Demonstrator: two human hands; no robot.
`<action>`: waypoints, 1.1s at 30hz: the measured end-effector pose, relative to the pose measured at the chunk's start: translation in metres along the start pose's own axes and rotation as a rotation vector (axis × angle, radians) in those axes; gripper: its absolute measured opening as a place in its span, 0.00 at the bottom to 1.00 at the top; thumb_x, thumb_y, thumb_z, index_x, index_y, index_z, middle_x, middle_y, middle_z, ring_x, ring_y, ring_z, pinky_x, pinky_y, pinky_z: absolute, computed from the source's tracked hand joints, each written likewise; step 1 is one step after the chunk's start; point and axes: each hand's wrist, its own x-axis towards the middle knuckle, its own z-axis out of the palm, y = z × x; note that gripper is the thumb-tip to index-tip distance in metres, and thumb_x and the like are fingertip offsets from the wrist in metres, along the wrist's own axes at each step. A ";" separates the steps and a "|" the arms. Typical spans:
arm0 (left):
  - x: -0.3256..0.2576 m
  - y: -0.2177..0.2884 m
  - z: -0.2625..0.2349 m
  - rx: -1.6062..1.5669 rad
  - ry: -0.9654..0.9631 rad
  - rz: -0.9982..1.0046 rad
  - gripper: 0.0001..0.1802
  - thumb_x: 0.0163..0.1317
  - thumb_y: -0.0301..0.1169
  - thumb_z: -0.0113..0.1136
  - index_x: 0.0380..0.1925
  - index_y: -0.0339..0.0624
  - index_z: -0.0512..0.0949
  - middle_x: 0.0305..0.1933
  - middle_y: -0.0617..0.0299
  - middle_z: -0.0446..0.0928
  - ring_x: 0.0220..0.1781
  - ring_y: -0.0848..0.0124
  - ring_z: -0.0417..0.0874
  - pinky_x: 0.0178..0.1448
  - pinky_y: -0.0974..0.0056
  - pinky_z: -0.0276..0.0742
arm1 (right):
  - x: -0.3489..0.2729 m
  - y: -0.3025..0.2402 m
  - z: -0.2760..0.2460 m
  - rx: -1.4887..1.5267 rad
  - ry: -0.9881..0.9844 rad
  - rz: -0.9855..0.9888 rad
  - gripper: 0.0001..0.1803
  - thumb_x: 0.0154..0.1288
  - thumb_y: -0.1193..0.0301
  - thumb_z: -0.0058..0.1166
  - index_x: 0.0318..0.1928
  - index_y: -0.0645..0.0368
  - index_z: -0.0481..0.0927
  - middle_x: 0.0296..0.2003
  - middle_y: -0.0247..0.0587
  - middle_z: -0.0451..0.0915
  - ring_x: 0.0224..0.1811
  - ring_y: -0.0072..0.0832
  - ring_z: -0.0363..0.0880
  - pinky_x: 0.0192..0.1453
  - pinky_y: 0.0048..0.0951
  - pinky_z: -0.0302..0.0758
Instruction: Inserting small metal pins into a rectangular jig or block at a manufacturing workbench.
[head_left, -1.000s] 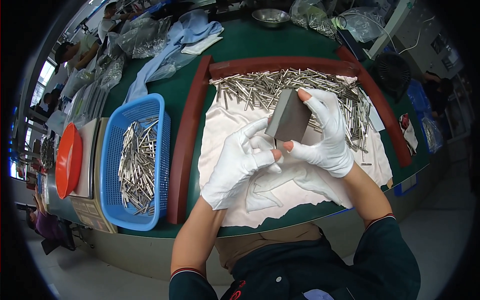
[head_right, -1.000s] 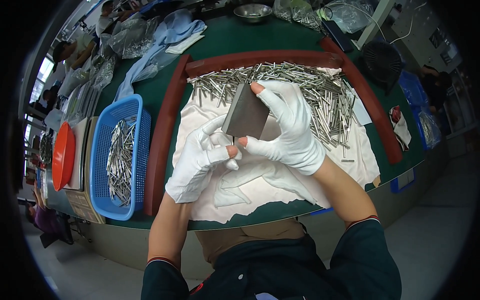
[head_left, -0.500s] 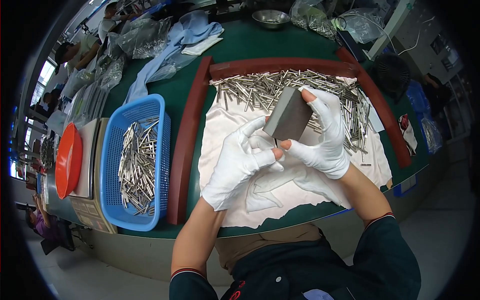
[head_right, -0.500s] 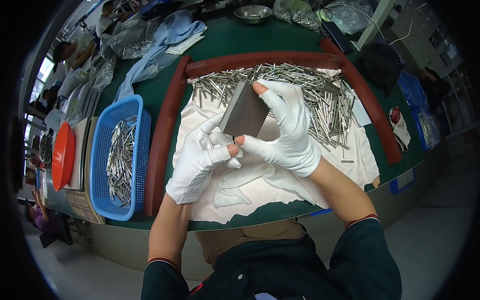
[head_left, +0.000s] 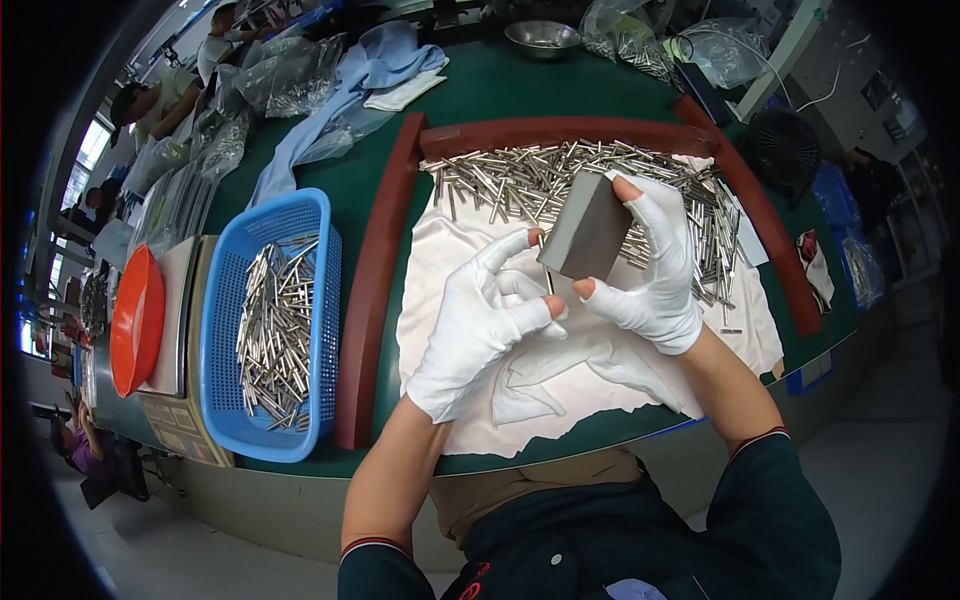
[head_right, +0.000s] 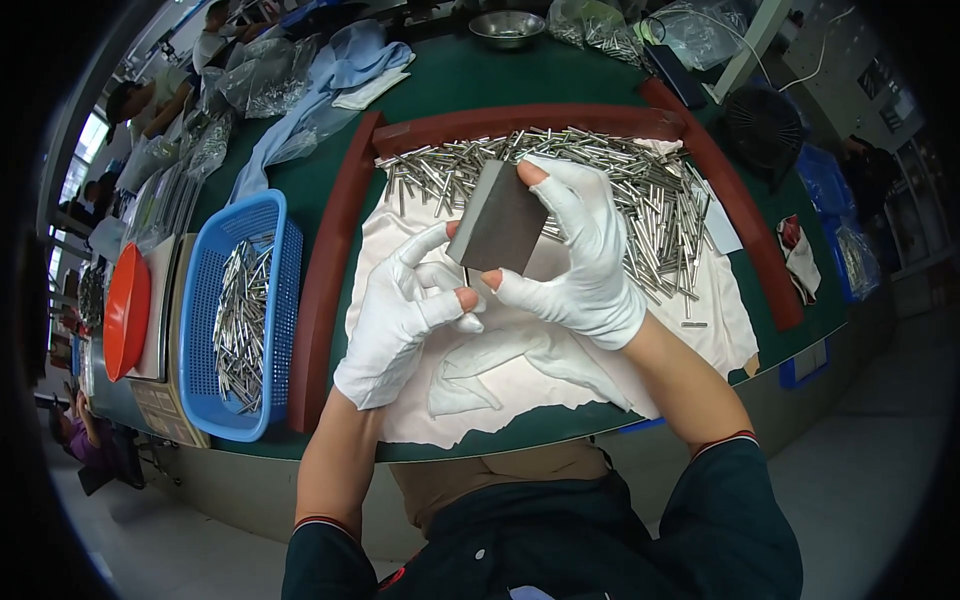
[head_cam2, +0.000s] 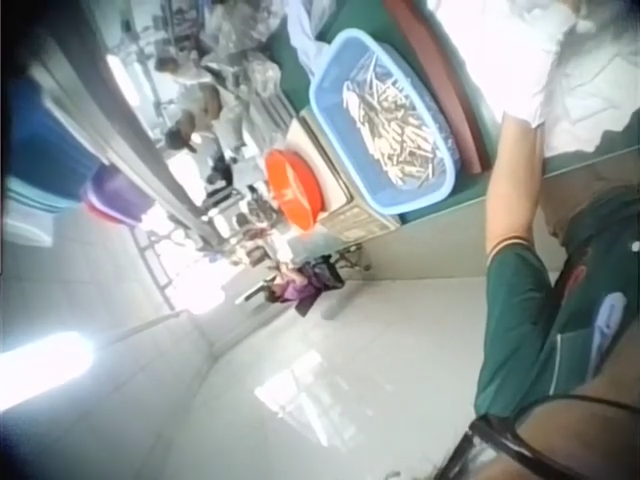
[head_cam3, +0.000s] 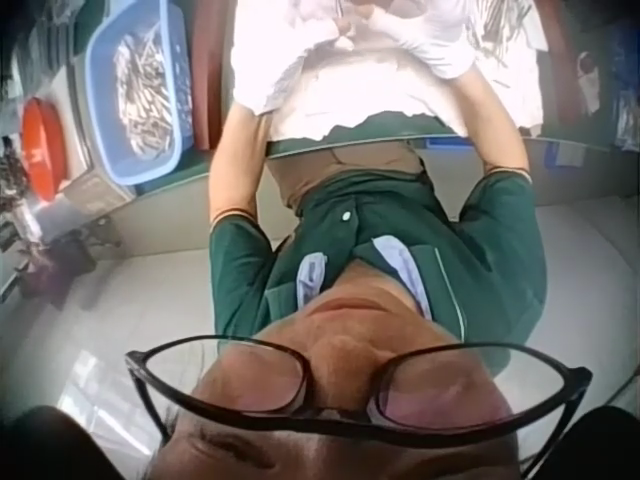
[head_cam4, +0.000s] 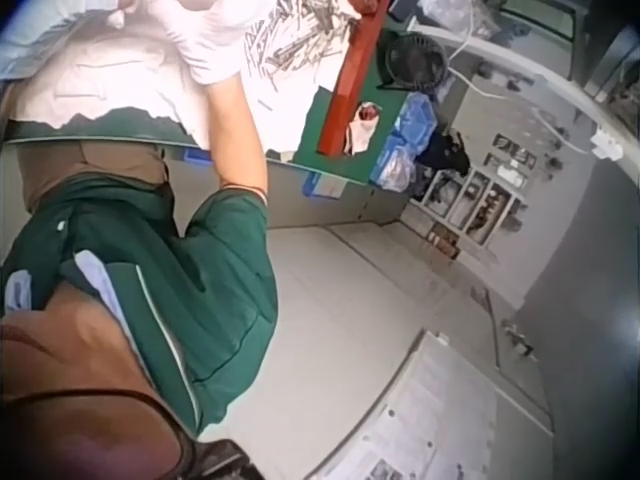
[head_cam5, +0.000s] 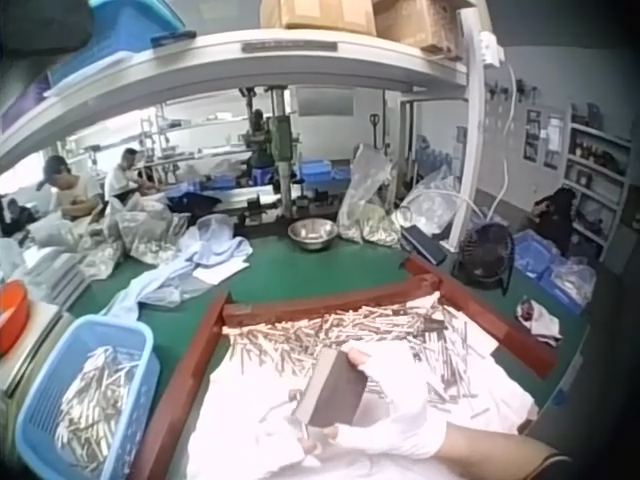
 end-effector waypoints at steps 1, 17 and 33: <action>0.000 0.001 0.001 -0.031 0.003 -0.010 0.40 0.53 0.18 0.66 0.66 0.29 0.59 0.30 0.57 0.80 0.30 0.71 0.83 0.38 0.69 0.82 | -0.001 0.000 0.001 0.025 -0.010 0.009 0.46 0.41 0.63 0.73 0.63 0.59 0.67 0.55 0.46 0.71 0.53 0.40 0.71 0.57 0.38 0.70; 0.000 0.003 0.002 0.092 0.017 0.018 0.37 0.53 0.16 0.63 0.64 0.29 0.62 0.30 0.61 0.78 0.31 0.76 0.81 0.37 0.69 0.82 | -0.003 0.004 0.000 0.036 -0.069 0.005 0.46 0.46 0.58 0.71 0.64 0.61 0.66 0.56 0.49 0.70 0.58 0.40 0.70 0.61 0.37 0.68; 0.000 0.004 -0.003 -0.026 -0.082 -0.032 0.39 0.54 0.21 0.66 0.66 0.30 0.61 0.29 0.61 0.78 0.32 0.76 0.80 0.39 0.68 0.83 | 0.004 0.006 -0.007 0.043 -0.072 -0.027 0.44 0.39 0.63 0.72 0.61 0.59 0.70 0.52 0.46 0.73 0.51 0.42 0.72 0.55 0.39 0.70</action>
